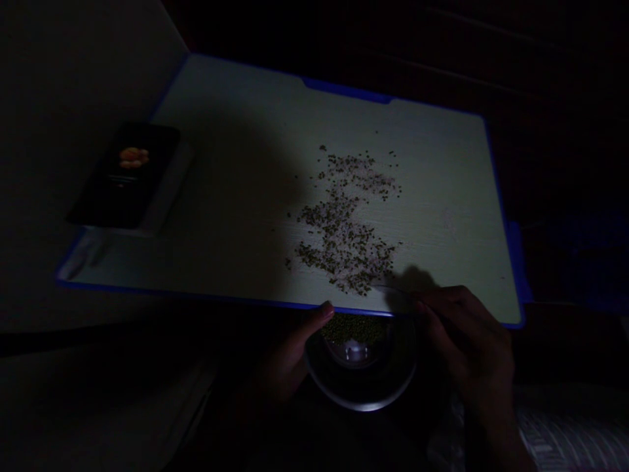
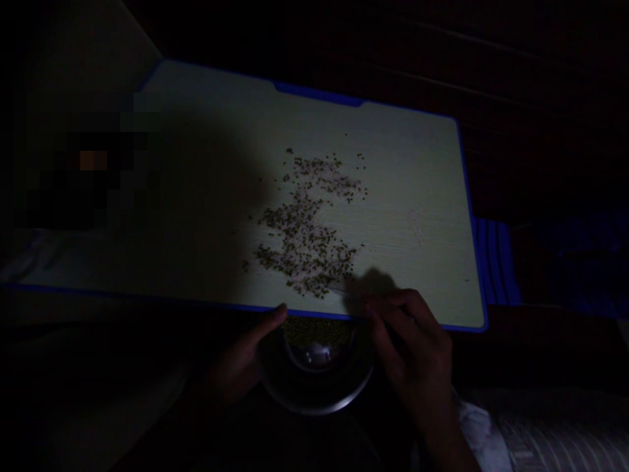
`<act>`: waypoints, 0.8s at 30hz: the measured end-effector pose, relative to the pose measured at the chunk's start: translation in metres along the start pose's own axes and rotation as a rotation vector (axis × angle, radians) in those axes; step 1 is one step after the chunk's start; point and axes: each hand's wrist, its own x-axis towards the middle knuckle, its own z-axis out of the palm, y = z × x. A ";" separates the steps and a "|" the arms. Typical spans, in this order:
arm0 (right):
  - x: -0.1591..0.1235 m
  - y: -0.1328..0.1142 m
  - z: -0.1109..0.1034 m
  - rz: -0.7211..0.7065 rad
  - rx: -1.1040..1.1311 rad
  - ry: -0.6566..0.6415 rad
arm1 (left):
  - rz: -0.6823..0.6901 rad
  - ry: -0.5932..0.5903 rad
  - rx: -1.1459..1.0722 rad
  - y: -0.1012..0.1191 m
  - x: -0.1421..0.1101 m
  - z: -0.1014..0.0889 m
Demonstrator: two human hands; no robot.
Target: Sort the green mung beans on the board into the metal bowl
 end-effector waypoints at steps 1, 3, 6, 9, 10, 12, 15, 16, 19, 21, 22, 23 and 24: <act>0.000 -0.001 0.000 -0.005 0.006 -0.010 | -0.002 0.003 -0.005 -0.001 0.002 0.000; 0.000 -0.001 -0.001 -0.016 0.014 -0.023 | -0.008 0.010 -0.011 0.000 0.003 0.002; -0.003 0.001 -0.004 -0.024 0.027 -0.044 | -0.013 0.010 -0.007 0.004 -0.001 0.003; -0.006 0.003 -0.006 -0.025 0.045 -0.052 | 0.008 -0.003 0.013 0.007 -0.007 0.003; -0.007 0.003 -0.007 -0.022 0.045 -0.045 | 0.019 -0.005 0.021 0.008 -0.008 0.003; -0.006 0.003 -0.006 -0.016 0.041 -0.018 | 0.027 -0.013 0.033 0.009 -0.009 0.004; -0.002 0.002 -0.003 0.007 0.014 -0.010 | 0.046 -0.025 0.071 0.013 -0.011 0.006; -0.001 0.002 -0.002 0.002 0.009 -0.016 | 0.053 -0.030 0.085 0.015 -0.013 0.008; 0.002 0.003 -0.001 -0.041 0.018 -0.049 | 0.059 -0.044 0.107 0.021 -0.018 0.010; 0.002 0.004 -0.002 -0.057 0.036 -0.074 | 0.054 -0.043 0.099 0.021 -0.019 0.009; 0.001 0.005 -0.002 -0.062 0.045 -0.081 | 0.051 -0.040 0.090 0.019 -0.019 0.008; 0.001 0.006 -0.003 -0.066 0.052 -0.084 | 0.048 -0.036 0.075 0.017 -0.018 0.006; 0.000 0.006 -0.004 -0.067 0.054 -0.089 | 0.042 -0.033 0.056 0.014 -0.017 0.004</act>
